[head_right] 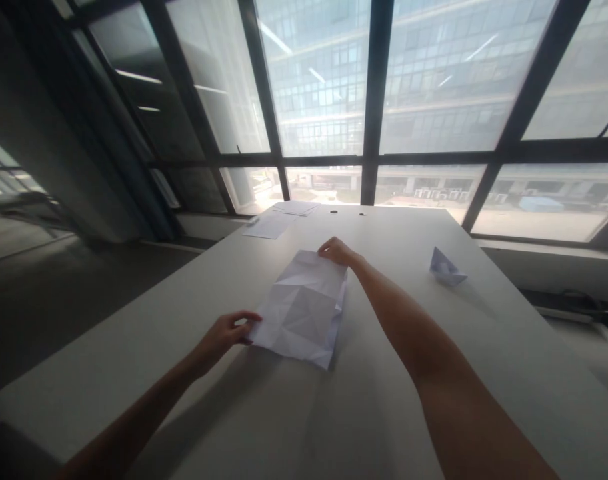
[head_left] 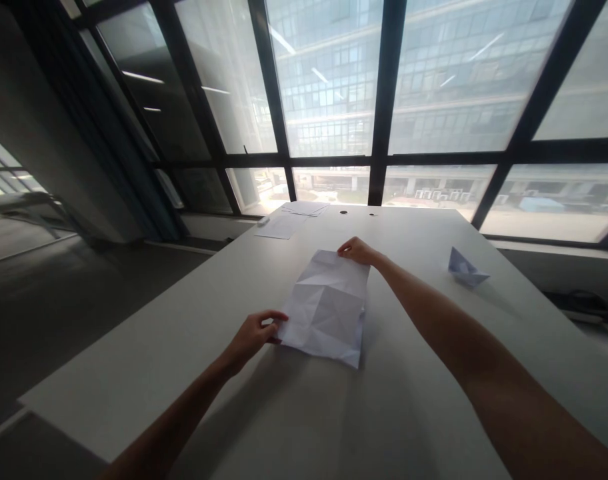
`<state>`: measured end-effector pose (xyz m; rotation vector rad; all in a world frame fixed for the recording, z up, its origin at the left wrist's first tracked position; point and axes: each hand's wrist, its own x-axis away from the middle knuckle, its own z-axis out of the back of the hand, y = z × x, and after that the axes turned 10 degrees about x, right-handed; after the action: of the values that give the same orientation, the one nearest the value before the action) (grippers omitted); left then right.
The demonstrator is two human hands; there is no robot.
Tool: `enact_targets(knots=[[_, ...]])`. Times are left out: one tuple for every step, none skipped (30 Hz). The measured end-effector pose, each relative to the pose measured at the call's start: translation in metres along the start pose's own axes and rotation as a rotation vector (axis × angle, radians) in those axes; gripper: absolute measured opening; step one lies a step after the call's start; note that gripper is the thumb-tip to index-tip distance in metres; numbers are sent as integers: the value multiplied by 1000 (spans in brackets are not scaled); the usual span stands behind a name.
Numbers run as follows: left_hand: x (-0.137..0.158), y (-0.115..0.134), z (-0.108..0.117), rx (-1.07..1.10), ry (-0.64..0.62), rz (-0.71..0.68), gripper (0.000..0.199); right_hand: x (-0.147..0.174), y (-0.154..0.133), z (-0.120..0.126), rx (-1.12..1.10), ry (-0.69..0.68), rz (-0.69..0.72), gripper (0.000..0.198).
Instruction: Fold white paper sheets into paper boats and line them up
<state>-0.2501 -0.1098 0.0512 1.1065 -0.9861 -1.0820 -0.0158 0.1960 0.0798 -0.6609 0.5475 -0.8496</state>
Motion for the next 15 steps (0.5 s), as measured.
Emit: enact_targets(knots=[[-2, -6, -1, -41, -10, 0, 32, -6, 3, -8, 21, -23, 1, 11], [-4, -12, -2, -87, -28, -9, 33, -9, 7, -16, 41, -41, -2, 12], [-6, -18, -2, -140, -47, -36, 33, -11, 11, -23, 59, -51, -9, 16], [-7, -23, -3, -206, -59, -69, 33, -11, 17, -29, 76, -55, -20, 20], [-9, -28, -3, -276, -62, -103, 32, -10, 22, -34, 90, -53, -34, 25], [-10, -31, -3, -334, -65, -132, 33, -9, 28, -37, 102, -47, -50, 29], [-11, -34, -2, -379, -68, -154, 34, -7, 32, -39, 110, -40, -66, 33], [-11, -36, -1, -403, -78, -164, 36, -5, 37, -38, 114, -34, -83, 36], [-11, -37, 0, -408, -95, -166, 41, -3, 40, -36, 112, -31, -99, 38], [-11, -38, 1, -400, -114, -162, 48, 0, 43, -33, 106, -35, -112, 39], [-11, -39, 2, -387, -131, -154, 54, 3, 45, -27, 96, -45, -120, 40], [-11, -40, 3, -374, -145, -147, 59, 6, 46, -22, 85, -63, -124, 40], [-12, -41, 3, -365, -153, -141, 63, 10, 47, -15, 74, -84, -122, 41], [-12, -41, 3, -357, -155, -137, 64, 15, 47, -9, 67, -103, -116, 41], [-12, -42, 3, -353, -152, -136, 63, 19, 48, -4, 67, -116, -109, 41]])
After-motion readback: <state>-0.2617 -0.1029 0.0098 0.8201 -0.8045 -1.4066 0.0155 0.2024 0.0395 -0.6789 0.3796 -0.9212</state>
